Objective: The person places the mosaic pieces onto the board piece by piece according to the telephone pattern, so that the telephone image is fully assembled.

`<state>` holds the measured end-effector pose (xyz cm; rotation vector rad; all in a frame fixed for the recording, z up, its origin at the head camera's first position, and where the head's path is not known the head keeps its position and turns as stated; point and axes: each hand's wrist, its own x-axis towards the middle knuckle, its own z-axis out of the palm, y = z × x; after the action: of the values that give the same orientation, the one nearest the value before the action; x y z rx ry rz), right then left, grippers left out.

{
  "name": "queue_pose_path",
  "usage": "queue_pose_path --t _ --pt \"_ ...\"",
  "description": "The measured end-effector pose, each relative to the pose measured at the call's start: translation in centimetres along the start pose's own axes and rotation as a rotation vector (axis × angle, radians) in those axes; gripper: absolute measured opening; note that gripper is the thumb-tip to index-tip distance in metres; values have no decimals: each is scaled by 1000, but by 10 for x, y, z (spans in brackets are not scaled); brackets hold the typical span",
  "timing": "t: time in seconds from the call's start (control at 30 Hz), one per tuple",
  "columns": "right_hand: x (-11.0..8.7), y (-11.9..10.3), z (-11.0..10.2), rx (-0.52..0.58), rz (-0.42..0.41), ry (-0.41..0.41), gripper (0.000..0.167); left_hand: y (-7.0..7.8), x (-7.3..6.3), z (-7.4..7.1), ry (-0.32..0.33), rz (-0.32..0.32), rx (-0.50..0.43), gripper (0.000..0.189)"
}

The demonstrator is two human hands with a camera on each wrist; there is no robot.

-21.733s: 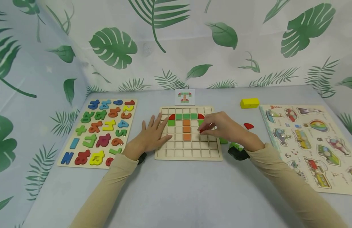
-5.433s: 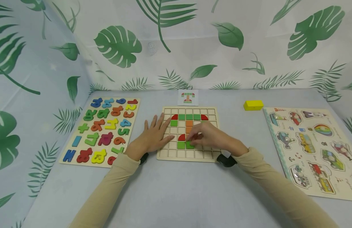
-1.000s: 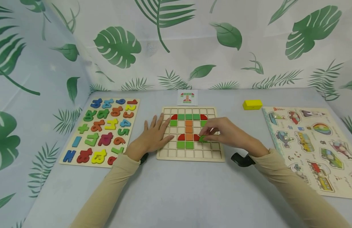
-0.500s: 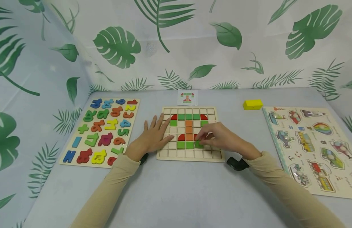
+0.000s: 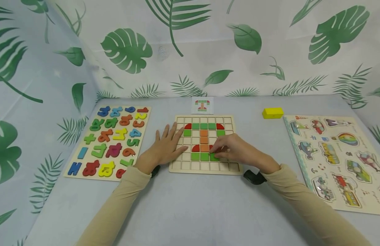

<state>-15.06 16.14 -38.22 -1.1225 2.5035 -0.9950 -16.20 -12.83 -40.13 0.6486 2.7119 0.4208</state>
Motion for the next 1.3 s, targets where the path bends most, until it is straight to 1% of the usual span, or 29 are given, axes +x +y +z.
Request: queue_pose_path --t 0.17,0.3,0.5,0.73,0.9,1.03,1.1,1.17,1.3 --pt "2 -3 1 -59 -15 -11 18 0 -1 -1 -6 -4 0 81" --pt "4 -5 3 -86 -36 -9 19 -1 -1 -1 -5 -6 3 81" --pt "3 -9 4 -126 -44 -16 20 -2 -1 0 -3 -9 18 81" --pt "3 -11 7 -169 -69 6 17 -3 -1 0 1 2 3 81" --pt "3 -10 9 -158 -75 1 15 -4 -3 0 -5 0 9 81" --pt "1 -6 3 -79 -37 -16 18 -5 -4 1 -3 0 6 80" --pt "-1 -3 -2 -32 -17 10 22 -5 -4 1 -6 1 7 79" --pt "-4 0 -9 -3 0 63 25 -5 -5 1 -11 1 1 78" --pt "-10 7 -28 -20 12 206 29 -4 -7 0 -15 -1 -22 75"
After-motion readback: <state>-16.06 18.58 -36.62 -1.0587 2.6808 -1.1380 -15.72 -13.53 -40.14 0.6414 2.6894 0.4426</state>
